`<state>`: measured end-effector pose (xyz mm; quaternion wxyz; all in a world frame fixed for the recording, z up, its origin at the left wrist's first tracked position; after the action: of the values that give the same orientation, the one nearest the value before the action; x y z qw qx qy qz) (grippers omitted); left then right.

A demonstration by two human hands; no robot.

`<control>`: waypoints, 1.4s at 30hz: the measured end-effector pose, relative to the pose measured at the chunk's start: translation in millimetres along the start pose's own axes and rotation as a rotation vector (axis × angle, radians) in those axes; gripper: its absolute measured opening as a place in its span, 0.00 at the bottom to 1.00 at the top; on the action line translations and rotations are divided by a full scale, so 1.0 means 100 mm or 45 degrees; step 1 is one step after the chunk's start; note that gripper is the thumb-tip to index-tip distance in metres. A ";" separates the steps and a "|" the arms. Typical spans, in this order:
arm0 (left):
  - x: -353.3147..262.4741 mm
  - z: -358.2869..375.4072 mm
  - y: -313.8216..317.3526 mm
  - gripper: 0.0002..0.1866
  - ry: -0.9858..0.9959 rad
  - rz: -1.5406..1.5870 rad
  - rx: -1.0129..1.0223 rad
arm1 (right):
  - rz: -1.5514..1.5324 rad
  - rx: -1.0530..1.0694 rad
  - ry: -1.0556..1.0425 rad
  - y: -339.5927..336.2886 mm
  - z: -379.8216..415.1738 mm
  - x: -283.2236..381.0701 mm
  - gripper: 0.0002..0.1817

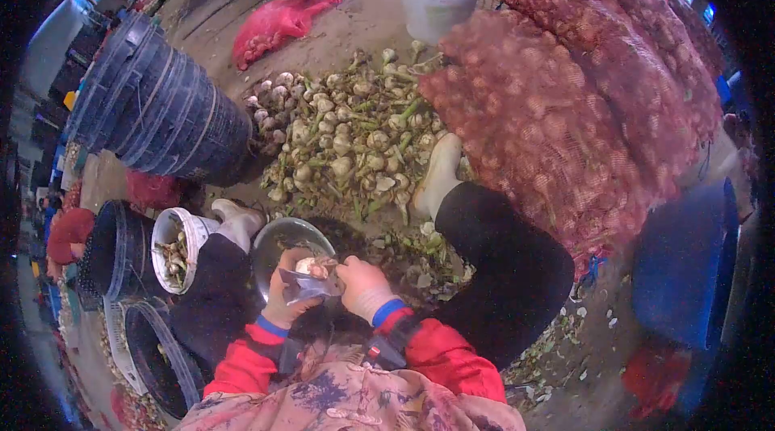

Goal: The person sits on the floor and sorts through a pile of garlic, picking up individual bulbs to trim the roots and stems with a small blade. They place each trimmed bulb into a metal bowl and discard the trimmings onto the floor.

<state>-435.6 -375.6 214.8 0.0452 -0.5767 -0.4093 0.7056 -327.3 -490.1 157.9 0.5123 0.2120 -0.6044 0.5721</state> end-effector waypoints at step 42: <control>0.98 -1.01 0.24 0.31 -0.428 -0.693 -0.031 | -1.259 -0.716 0.619 0.20 -0.38 -1.09 0.08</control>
<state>-372.8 -285.7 123.7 0.1572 -0.3219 -0.5585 0.7482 -287.9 -486.5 47.6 0.8761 0.1876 -0.4283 0.1175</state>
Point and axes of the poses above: each hand's wrist, its own z-axis away from the middle knuckle, its own y-axis out of the palm, x = y × z, the point moved 4 cm from there along -z, towards the middle knuckle, and after that the axes turned 13 degrees about -z, right-handed, at the moved point
